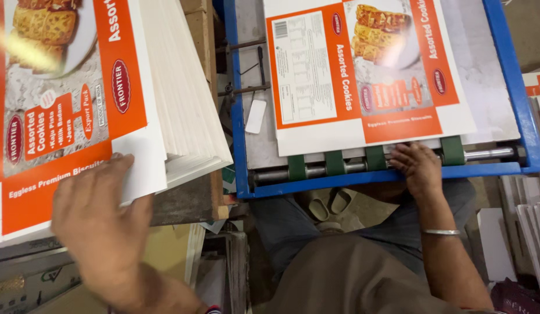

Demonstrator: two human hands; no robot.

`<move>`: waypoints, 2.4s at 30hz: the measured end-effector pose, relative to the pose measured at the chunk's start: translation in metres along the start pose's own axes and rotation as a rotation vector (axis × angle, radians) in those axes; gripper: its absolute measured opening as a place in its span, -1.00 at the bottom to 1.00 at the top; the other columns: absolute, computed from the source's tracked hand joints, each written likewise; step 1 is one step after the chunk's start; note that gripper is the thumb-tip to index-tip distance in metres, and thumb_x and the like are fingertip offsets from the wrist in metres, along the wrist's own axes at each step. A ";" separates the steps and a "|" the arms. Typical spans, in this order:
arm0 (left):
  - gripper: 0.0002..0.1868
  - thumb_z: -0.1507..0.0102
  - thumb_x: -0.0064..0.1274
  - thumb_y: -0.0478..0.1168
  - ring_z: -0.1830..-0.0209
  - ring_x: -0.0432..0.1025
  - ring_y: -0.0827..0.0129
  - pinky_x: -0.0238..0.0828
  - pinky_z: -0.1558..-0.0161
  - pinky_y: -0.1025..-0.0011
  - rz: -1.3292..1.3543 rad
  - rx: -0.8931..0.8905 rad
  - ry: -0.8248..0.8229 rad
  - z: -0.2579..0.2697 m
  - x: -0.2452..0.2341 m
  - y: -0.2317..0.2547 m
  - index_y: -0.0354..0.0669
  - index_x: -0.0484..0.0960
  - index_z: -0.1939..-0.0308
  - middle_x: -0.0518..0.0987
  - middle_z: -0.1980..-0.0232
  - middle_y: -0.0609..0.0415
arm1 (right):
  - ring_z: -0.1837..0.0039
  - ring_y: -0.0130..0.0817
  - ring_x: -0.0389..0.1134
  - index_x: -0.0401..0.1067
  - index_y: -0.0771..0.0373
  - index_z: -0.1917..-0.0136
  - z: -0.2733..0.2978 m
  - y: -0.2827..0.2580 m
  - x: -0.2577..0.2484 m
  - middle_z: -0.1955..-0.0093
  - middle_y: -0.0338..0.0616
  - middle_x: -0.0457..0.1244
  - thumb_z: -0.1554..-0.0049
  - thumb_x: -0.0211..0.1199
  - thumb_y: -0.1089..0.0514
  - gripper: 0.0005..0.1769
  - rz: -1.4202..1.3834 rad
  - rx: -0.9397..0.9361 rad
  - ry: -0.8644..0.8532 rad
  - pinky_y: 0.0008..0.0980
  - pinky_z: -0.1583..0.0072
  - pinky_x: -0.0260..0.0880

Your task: The person sits and repeatedly picks up printed paper sheets from a stack on the left, places them onto a blue roller machine, and then moves the processed sheets to a pile on the right.

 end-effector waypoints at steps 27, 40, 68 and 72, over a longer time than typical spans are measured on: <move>-0.39 -0.31 0.20 0.08 -0.43 0.30 -0.02 0.15 -0.45 -0.09 -0.072 0.051 -0.106 -0.008 -0.002 0.115 -0.29 0.55 -0.26 0.48 -0.35 -0.17 | -0.41 -0.16 0.36 0.17 0.46 -0.48 0.069 -0.139 0.197 -0.40 0.03 0.26 -0.26 0.03 0.38 -0.48 -0.224 -0.240 -0.254 -0.21 -0.43 0.42; -0.53 -0.15 0.40 -0.17 -0.16 0.51 0.10 0.39 -0.17 0.18 -0.193 -0.122 0.065 -0.020 0.003 0.016 -0.23 0.69 -0.10 0.65 -0.11 -0.04 | -0.44 -0.15 0.42 0.23 0.47 -0.51 -0.017 -0.114 -0.031 -0.47 0.09 0.30 -0.31 0.03 0.53 -0.50 0.015 -0.591 0.178 -0.21 -0.47 0.52; -0.69 -0.14 0.30 -0.30 0.02 0.51 0.21 0.38 -0.05 0.28 -0.226 -0.120 0.137 -0.011 0.011 -0.004 -0.10 0.70 0.03 0.63 0.05 0.10 | -0.24 -0.23 0.41 0.25 0.43 -0.39 -0.016 -0.069 -0.024 -0.26 -0.05 0.32 -0.35 0.15 0.30 -0.63 0.001 -0.446 0.252 -0.24 -0.27 0.45; -0.60 -0.07 0.36 -0.26 0.01 0.52 0.09 0.42 -0.07 0.19 -0.184 -0.112 0.007 -0.021 -0.001 0.001 -0.16 0.71 0.01 0.63 0.09 0.02 | -0.06 -0.20 0.40 0.27 0.34 -0.37 -0.016 -0.032 -0.010 -0.13 -0.06 0.32 -0.36 0.09 0.16 -0.64 -0.017 -0.100 0.167 -0.15 -0.06 0.47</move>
Point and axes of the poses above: each hand's wrist, its own z-axis away from the middle knuckle, its own x-axis out of the palm, y = z × x, the point moved 7 cm from there along -z, towards the middle knuckle
